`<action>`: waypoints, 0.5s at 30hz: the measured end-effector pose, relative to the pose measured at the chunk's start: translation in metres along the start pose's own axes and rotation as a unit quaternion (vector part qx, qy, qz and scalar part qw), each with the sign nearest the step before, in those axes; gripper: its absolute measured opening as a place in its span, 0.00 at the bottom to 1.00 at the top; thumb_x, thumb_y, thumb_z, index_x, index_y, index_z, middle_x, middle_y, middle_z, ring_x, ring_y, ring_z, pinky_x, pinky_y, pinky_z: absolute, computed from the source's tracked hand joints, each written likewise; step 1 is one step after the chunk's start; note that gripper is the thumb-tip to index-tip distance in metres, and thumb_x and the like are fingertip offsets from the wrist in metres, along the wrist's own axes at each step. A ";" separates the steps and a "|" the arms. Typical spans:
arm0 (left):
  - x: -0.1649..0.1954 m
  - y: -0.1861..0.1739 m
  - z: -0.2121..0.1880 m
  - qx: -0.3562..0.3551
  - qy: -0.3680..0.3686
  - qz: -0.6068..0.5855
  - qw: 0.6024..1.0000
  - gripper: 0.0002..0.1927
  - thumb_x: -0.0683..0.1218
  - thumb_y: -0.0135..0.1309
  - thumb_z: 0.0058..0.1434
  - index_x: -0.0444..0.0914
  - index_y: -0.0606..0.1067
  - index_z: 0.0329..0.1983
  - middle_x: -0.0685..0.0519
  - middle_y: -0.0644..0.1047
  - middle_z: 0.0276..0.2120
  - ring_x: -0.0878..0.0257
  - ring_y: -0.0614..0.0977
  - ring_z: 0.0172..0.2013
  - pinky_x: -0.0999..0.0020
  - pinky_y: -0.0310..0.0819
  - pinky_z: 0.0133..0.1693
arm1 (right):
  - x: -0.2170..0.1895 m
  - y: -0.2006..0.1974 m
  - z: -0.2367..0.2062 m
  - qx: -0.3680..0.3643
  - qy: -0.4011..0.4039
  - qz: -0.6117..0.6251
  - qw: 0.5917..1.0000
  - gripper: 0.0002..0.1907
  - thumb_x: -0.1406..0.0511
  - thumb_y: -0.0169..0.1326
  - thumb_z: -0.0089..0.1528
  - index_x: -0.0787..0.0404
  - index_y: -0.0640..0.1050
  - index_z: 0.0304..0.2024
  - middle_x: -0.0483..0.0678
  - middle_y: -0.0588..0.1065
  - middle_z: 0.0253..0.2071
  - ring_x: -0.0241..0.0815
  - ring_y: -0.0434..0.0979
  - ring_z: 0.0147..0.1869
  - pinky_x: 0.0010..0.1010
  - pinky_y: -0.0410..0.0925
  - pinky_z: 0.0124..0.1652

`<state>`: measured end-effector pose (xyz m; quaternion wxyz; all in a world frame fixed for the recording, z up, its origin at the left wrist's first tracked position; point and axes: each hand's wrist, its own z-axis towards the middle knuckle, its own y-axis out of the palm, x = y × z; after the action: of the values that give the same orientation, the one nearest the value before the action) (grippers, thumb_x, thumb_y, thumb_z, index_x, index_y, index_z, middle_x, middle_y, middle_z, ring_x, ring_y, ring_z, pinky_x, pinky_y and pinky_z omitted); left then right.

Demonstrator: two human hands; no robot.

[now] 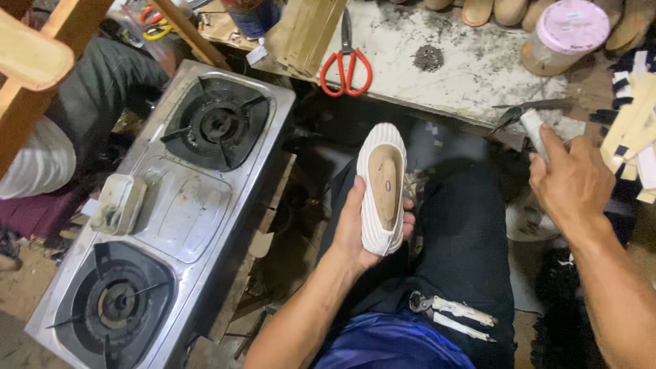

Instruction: The person sits with a woven shoe upper on a last in their lap and trims excess material from the sole edge using pincers, rotating the shoe to work around it. They then press a black strap across the shoe and hold a flat wooden strip against the sole edge.

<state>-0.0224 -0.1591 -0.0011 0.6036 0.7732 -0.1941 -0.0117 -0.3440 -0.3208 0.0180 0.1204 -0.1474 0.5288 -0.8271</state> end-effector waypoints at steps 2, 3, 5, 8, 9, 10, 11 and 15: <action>-0.002 0.002 -0.003 0.033 0.005 -0.020 0.999 0.45 0.75 0.36 0.71 0.28 0.71 0.58 0.40 0.80 0.42 0.50 0.84 0.36 0.57 0.84 0.38 | 0.003 0.009 0.008 -0.001 -0.007 -0.004 1.000 0.19 0.59 0.59 0.69 0.53 0.77 0.62 0.53 0.69 0.38 0.55 0.75 0.47 0.45 0.69 0.43; -0.003 0.003 -0.004 0.052 0.014 -0.028 0.998 0.44 0.75 0.36 0.70 0.30 0.72 0.58 0.40 0.80 0.42 0.50 0.84 0.36 0.57 0.84 0.39 | 0.006 0.013 0.010 -0.005 -0.003 -0.003 1.000 0.19 0.59 0.59 0.70 0.53 0.77 0.63 0.53 0.69 0.38 0.56 0.75 0.47 0.45 0.69 0.43; -0.004 0.005 -0.005 0.075 0.026 -0.037 0.996 0.43 0.74 0.36 0.70 0.30 0.72 0.58 0.41 0.80 0.43 0.50 0.84 0.38 0.57 0.84 0.39 | 0.008 0.016 0.012 -0.009 -0.005 -0.006 1.000 0.20 0.58 0.60 0.70 0.52 0.77 0.63 0.53 0.69 0.38 0.55 0.74 0.46 0.45 0.68 0.43; -0.006 0.008 -0.005 0.090 0.036 -0.051 0.994 0.44 0.74 0.36 0.69 0.29 0.72 0.58 0.40 0.80 0.43 0.49 0.84 0.39 0.56 0.84 0.40 | 0.006 0.010 0.014 -0.001 -0.025 -0.037 0.999 0.21 0.57 0.61 0.69 0.53 0.78 0.64 0.52 0.70 0.39 0.55 0.73 0.46 0.45 0.68 0.45; -0.006 0.009 -0.005 0.096 0.038 -0.063 0.993 0.43 0.74 0.36 0.69 0.30 0.73 0.58 0.41 0.80 0.43 0.49 0.84 0.39 0.56 0.84 0.41 | -0.002 -0.001 0.017 0.006 -0.032 -0.056 0.998 0.22 0.57 0.62 0.67 0.53 0.79 0.63 0.53 0.71 0.41 0.55 0.74 0.47 0.46 0.68 0.45; -0.007 0.010 -0.004 0.101 0.040 -0.074 0.991 0.43 0.73 0.36 0.69 0.31 0.73 0.59 0.41 0.80 0.44 0.49 0.84 0.39 0.56 0.84 0.41 | -0.013 -0.017 0.021 0.013 -0.040 -0.076 0.996 0.23 0.57 0.62 0.66 0.53 0.80 0.63 0.54 0.72 0.42 0.56 0.75 0.47 0.46 0.68 0.45; -0.008 0.011 -0.004 0.103 0.041 -0.074 0.991 0.42 0.73 0.36 0.69 0.31 0.73 0.59 0.41 0.80 0.44 0.49 0.84 0.39 0.56 0.84 0.41 | -0.026 -0.038 0.025 0.041 -0.051 -0.013 0.998 0.22 0.59 0.62 0.66 0.56 0.79 0.62 0.55 0.73 0.45 0.56 0.75 0.49 0.45 0.69 0.48; -0.006 0.012 0.002 0.108 0.053 -0.076 0.990 0.42 0.73 0.36 0.70 0.31 0.73 0.59 0.41 0.80 0.44 0.49 0.84 0.39 0.55 0.83 0.42 | -0.085 -0.139 0.021 0.111 -0.019 0.315 0.942 0.18 0.62 0.60 0.70 0.63 0.77 0.60 0.57 0.74 0.54 0.53 0.77 0.54 0.37 0.70 0.56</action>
<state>-0.0321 -0.1614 0.0086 0.5235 0.8458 -0.1025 0.0046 -0.2634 -0.2511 0.1426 0.4001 0.0256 0.4503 -0.7978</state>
